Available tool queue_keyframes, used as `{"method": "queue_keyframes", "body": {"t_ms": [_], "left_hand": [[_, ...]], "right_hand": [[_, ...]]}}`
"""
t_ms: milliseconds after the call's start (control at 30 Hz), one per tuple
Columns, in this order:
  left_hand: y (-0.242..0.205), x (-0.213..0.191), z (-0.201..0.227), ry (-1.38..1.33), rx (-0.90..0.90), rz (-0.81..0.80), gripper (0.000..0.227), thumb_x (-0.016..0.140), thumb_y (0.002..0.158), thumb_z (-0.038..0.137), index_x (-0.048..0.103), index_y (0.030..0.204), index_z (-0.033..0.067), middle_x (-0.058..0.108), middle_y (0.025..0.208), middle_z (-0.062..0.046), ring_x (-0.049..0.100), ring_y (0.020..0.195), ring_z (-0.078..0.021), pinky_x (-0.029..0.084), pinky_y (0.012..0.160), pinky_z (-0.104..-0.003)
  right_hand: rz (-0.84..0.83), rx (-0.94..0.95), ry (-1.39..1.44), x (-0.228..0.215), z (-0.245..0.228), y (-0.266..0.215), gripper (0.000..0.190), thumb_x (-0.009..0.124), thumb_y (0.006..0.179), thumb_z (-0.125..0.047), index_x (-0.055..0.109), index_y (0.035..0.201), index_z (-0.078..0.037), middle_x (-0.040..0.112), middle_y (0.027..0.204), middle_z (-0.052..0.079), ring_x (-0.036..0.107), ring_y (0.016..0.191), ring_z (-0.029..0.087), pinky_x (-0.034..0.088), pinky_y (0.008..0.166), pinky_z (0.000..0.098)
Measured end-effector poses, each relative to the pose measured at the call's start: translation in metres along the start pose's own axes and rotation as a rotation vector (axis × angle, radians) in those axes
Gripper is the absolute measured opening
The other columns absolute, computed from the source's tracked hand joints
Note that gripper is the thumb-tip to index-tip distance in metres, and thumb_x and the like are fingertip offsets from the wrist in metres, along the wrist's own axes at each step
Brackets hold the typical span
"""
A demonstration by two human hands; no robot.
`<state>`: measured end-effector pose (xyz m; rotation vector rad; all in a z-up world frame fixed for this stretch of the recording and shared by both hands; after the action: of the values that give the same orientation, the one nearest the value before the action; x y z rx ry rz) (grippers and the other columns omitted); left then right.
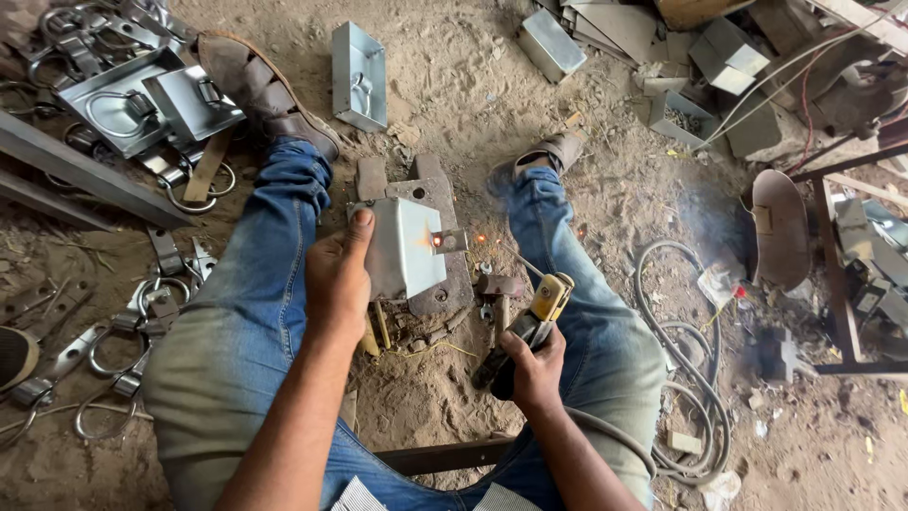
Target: The person manipulates a small metal box and its lid, using a hammer to fit parts together and then performing arc welding to secure components.
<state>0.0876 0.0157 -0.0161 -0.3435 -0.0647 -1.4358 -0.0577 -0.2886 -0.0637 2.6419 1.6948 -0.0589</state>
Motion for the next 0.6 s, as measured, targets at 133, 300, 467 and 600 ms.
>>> {"method": "queue_keyframes", "body": {"t_ms": [133,300,467,600], "left_hand": [[0.003,-0.013,0.000,0.071,-0.045,-0.096,0.064,0.053,0.094,0.067,0.071,0.083,0.0061,0.069,0.074,-0.003,0.067,0.070,-0.0123,0.053,0.066,-0.029],[0.002,-0.031,-0.011,0.037,0.004,0.046,0.066,0.046,0.103,0.064,0.069,0.086,0.0039,0.065,0.075,-0.002,0.062,0.070,-0.0116,0.050,0.065,-0.029],[-0.007,-0.033,-0.010,-0.178,0.110,-0.036,0.054,0.048,0.110,0.051,0.068,0.101,0.0017,0.068,0.085,-0.005,0.063,0.075,-0.0148,0.050,0.070,-0.028],[0.002,-0.031,-0.036,-0.529,-0.066,-0.012,0.043,0.048,0.109,0.045,0.066,0.115,0.0059,0.070,0.101,-0.008,0.069,0.093,-0.0182,0.056,0.082,-0.032]], "right_hand": [[-0.061,-0.058,-0.031,0.008,-0.007,0.004,0.039,0.082,0.079,-0.032,0.058,0.096,-0.006,0.060,0.081,-0.001,0.058,0.073,0.009,0.052,0.069,0.0267],[-0.025,-0.029,-0.063,0.004,-0.010,0.006,0.038,0.083,0.078,-0.030,0.061,0.097,-0.006,0.063,0.080,-0.001,0.058,0.071,0.008,0.051,0.068,0.0258],[-0.011,0.006,0.043,-0.002,-0.005,0.012,0.037,0.084,0.078,-0.027,0.060,0.094,-0.004,0.062,0.079,0.000,0.057,0.070,0.010,0.050,0.067,0.0268],[0.004,0.015,0.108,-0.010,-0.003,0.012,0.036,0.083,0.076,-0.025,0.060,0.093,-0.003,0.063,0.080,0.002,0.060,0.071,0.011,0.052,0.069,0.0276]]}}
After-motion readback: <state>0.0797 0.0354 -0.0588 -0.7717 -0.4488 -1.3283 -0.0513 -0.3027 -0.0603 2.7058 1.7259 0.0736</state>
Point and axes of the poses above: each hand's wrist, its own y-axis towards the middle knuckle, its own x-axis out of the palm, z = x × y, the point moved 9 cm from there along y, towards the middle knuckle
